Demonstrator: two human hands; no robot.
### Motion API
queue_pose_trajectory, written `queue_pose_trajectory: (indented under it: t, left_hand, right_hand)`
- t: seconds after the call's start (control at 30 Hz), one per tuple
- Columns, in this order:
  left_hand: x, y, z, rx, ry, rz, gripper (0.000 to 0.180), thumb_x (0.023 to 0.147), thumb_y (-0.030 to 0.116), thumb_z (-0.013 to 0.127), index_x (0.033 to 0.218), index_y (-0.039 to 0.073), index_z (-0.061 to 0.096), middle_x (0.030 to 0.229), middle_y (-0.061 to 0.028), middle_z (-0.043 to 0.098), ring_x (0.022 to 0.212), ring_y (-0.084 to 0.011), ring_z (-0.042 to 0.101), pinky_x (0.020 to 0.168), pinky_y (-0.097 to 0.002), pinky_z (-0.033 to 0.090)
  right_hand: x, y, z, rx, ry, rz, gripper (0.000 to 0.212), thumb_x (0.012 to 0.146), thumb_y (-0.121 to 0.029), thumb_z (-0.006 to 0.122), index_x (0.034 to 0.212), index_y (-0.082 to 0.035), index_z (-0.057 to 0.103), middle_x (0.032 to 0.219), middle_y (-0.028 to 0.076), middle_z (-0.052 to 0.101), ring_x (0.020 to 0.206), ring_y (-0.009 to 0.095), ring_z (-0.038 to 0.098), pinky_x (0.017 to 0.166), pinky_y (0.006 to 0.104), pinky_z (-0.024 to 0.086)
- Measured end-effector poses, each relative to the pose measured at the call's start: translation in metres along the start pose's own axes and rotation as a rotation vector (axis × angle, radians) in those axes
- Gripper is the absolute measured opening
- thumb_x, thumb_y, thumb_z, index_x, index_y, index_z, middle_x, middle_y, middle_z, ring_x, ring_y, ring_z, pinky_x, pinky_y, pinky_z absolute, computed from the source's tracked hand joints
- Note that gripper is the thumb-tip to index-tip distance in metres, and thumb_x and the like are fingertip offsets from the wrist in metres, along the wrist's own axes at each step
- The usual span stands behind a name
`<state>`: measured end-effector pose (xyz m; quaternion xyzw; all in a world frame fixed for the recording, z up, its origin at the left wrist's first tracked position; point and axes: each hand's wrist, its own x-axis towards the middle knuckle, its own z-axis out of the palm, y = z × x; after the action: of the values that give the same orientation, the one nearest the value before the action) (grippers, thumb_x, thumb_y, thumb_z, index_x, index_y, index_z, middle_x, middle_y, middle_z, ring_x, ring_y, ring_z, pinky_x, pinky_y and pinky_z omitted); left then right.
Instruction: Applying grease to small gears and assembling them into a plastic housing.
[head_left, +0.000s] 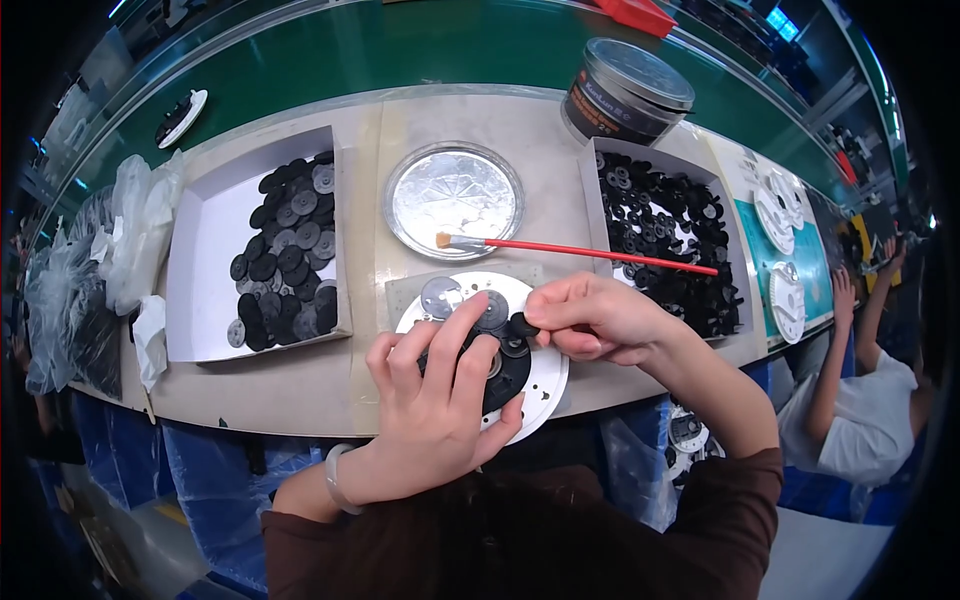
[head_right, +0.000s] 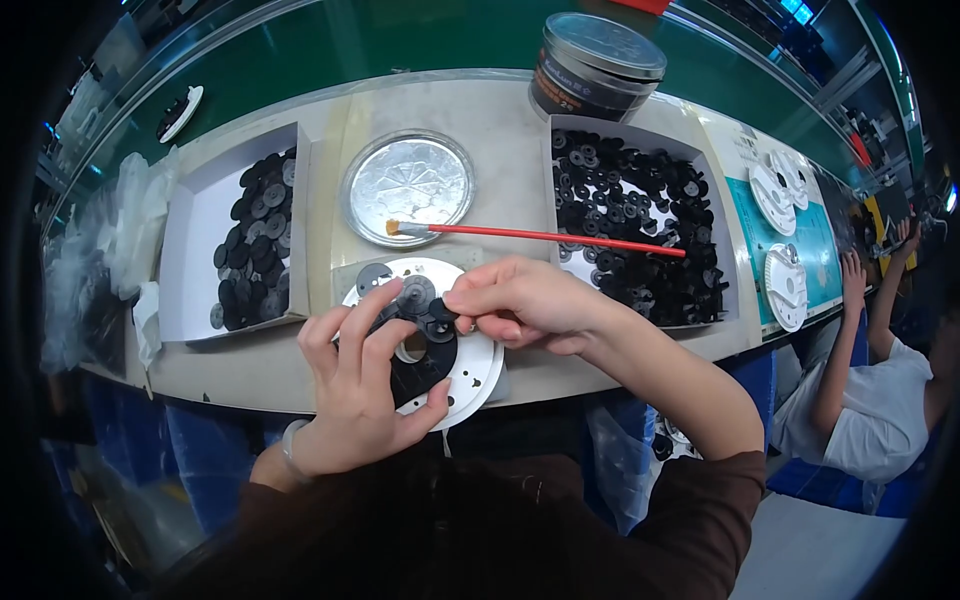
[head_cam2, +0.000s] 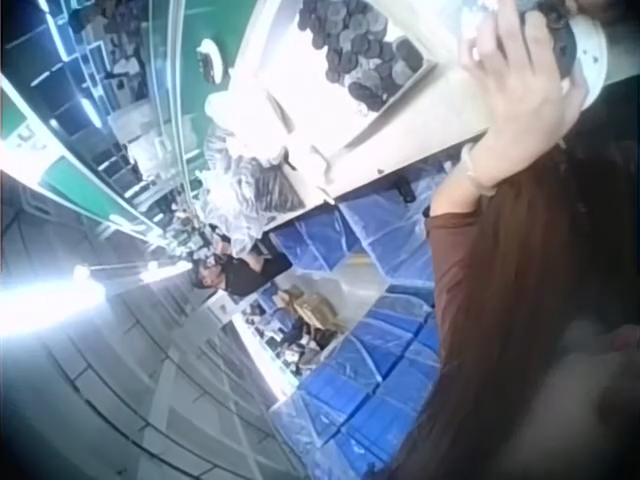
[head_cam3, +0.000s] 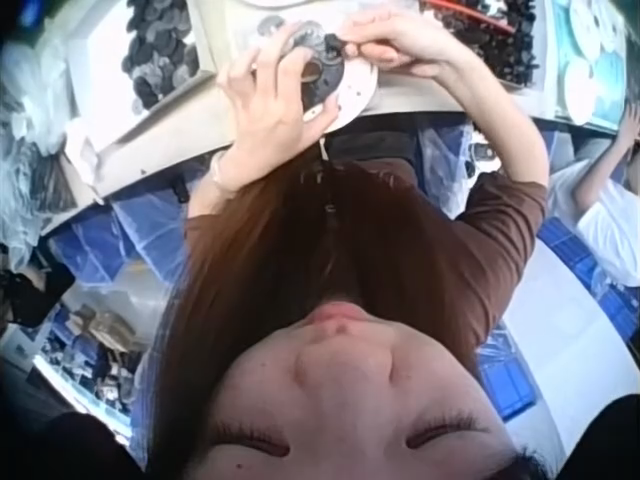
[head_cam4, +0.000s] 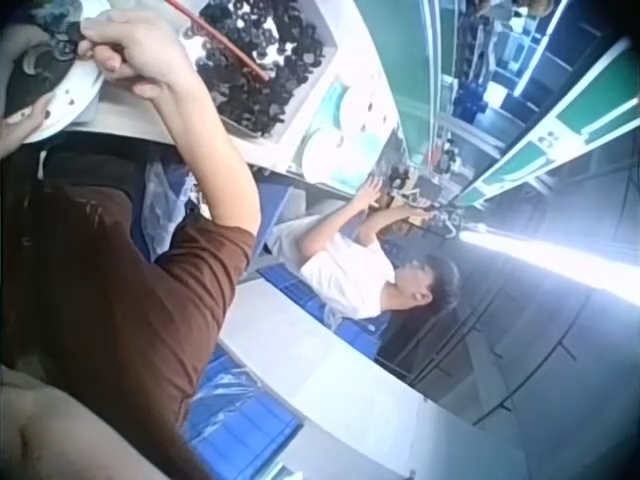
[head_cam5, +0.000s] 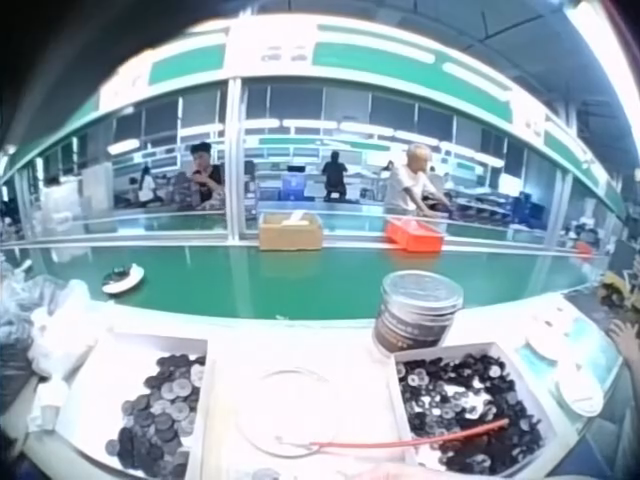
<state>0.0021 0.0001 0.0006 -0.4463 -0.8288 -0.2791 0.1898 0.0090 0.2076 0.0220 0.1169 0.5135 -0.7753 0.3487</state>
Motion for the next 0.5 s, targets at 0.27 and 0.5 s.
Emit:
queue_pose_trajectory:
  t: [0.27,0.5]
  left_hand:
    - [0.0,0.001,-0.001,0.005,-0.006,0.009,0.046,0.063,0.025,0.065,0.098,0.002,0.049,0.122,-0.0133,0.044,0.095,-0.0273,0.036,0.08,-0.0426,0.028]
    - [0.002,0.002,-0.002,0.014,-0.01,0.003,0.051,0.062,0.025,0.064,0.108,0.006,0.051,0.12,-0.0114,0.044,0.095,-0.026,0.036,0.081,-0.042,0.028]
  right_hand:
    - [-0.003,-0.004,0.016,-0.179,0.092,-0.058,0.021,0.084,-0.014,0.056,0.068,-0.001,0.054,0.046,-0.004,0.042,0.037,0.0,0.033,0.035,0.016,0.02]
    - [-0.026,-0.03,0.023,-1.011,0.685,-0.534,0.035,0.08,-0.018,0.062,0.052,-0.002,0.048,0.047,-0.007,0.038,0.047,0.002,0.034,0.042,0.0205,0.026]
